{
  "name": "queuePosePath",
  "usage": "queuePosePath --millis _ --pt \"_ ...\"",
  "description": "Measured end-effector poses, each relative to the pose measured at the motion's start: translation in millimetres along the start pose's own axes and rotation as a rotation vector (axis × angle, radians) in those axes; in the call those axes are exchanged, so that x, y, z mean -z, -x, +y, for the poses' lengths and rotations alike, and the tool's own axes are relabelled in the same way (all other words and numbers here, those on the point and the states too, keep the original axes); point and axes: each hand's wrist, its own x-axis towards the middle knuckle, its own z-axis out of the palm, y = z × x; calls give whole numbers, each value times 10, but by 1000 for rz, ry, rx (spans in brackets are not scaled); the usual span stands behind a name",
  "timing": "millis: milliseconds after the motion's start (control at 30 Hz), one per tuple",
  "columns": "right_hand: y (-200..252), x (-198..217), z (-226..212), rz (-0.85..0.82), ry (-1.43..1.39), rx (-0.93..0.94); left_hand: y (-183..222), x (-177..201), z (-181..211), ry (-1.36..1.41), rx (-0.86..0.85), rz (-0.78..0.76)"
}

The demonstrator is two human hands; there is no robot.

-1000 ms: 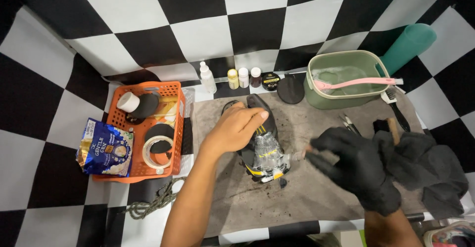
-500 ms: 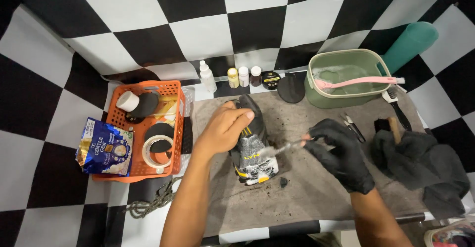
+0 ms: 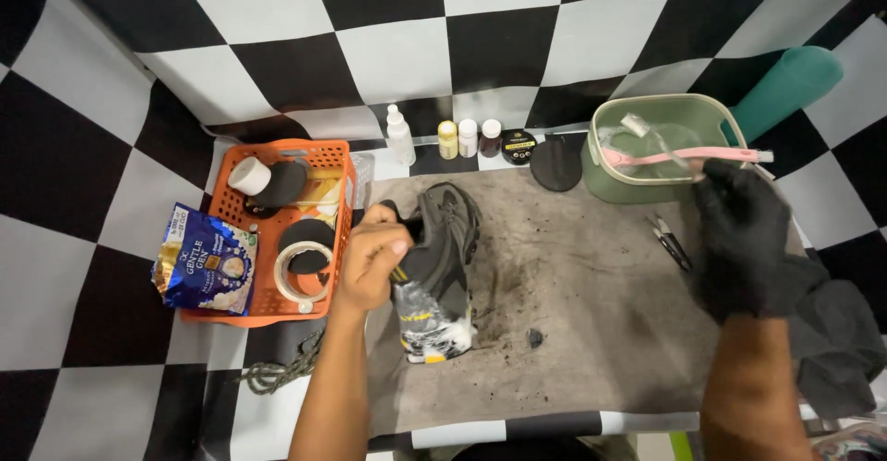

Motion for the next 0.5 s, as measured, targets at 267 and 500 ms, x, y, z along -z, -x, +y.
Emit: queuePosePath --millis 267,500 --pt "-735 -371 987 -315 997 -9 67 -49 147 -47 -29 12" --pt "-959 -785 1200 -427 1000 -95 30 -194 134 -90 -69 185"
